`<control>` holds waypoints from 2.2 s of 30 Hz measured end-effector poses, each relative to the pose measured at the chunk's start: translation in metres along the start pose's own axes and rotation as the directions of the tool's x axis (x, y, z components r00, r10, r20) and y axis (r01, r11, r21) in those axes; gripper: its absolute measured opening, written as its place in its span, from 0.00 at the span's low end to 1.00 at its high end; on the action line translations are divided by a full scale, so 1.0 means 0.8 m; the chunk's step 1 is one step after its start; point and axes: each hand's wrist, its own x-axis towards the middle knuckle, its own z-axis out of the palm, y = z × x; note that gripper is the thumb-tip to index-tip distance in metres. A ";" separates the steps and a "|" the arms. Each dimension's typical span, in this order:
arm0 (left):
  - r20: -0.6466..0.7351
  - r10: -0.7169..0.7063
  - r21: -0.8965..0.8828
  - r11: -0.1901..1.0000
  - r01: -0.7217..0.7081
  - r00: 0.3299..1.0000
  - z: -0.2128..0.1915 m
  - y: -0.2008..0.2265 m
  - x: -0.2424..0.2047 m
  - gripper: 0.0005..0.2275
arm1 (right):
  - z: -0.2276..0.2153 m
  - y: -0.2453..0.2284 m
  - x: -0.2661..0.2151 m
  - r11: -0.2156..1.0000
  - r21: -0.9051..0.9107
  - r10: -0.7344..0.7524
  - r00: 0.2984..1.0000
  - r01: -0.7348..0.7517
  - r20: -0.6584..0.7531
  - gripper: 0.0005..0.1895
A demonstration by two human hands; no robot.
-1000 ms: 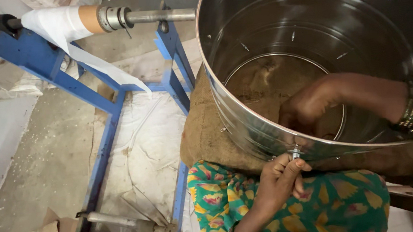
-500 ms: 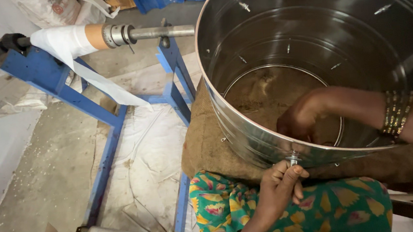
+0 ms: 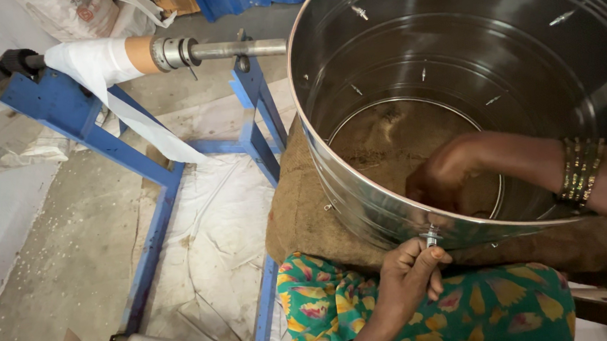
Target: The person sits on the floor and attaches metal clips to a large cylindrical metal container. They repeatedly pick up clips from a nearby orange tray, position them on the container's rim, and secure them by hand. The container is rotated occasionally to access different attachment points.
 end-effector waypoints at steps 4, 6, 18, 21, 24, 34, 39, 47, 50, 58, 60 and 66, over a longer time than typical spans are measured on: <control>0.011 0.019 -0.021 1.000 -0.019 1.000 -0.002 -0.001 -0.001 0.14 | -0.003 0.004 -0.002 0.999 0.016 -0.034 0.999 0.035 -0.020 0.16; 0.013 0.018 -0.036 0.999 -0.017 1.000 -0.002 -0.003 -0.001 0.14 | -0.002 0.002 -0.001 0.999 0.036 -0.005 1.000 0.004 0.011 0.16; -0.031 0.005 -0.077 0.997 -0.007 1.000 -0.005 -0.011 -0.002 0.09 | -0.004 0.013 0.012 0.954 -0.160 -0.252 0.967 0.254 0.034 0.13; -0.045 0.010 -0.073 0.997 -0.013 0.999 -0.004 -0.012 -0.001 0.08 | -0.001 0.011 0.014 0.982 -0.145 -0.118 0.993 0.117 0.007 0.14; -0.053 0.011 -0.076 0.997 -0.015 0.999 -0.005 -0.015 0.000 0.08 | 0.000 0.007 0.010 0.991 -0.129 -0.045 0.999 0.045 -0.001 0.15; -0.047 0.004 -0.099 0.995 -0.009 0.999 -0.018 -0.020 0.000 0.06 | -0.004 0.012 0.017 0.985 -0.003 -0.172 0.985 0.172 0.007 0.15; -0.075 0.080 0.021 0.997 -0.078 0.994 -0.021 -0.025 0.003 0.07 | -0.006 0.016 0.042 0.929 -0.348 -0.148 0.989 0.130 -0.026 0.14; -0.097 -0.017 -0.032 0.999 0.014 0.995 -0.024 -0.015 0.002 0.06 | -0.038 0.013 0.006 0.919 -0.386 -0.257 0.867 0.083 -0.426 0.17; -0.148 0.057 0.035 0.998 -0.052 0.987 -0.019 -0.012 0.004 0.07 | -0.051 0.008 -0.045 0.945 -0.281 -0.087 0.699 -0.168 -0.710 0.21; -0.178 0.113 0.018 0.994 -0.112 0.978 -0.020 -0.005 -0.009 0.08 | -0.008 0.012 -0.189 0.939 -0.203 -0.224 0.046 0.277 -0.974 0.20; -0.203 0.126 0.046 0.992 -0.119 0.971 -0.025 -0.008 -0.014 0.10 | 0.022 0.047 -0.208 0.837 -0.420 -0.389 -0.159 0.351 -0.908 0.20; -0.244 0.258 0.202 0.956 -0.211 0.935 -0.028 -0.014 -0.011 0.14 | 0.089 0.181 -0.220 0.890 -0.360 -0.301 -0.234 0.279 -0.925 0.15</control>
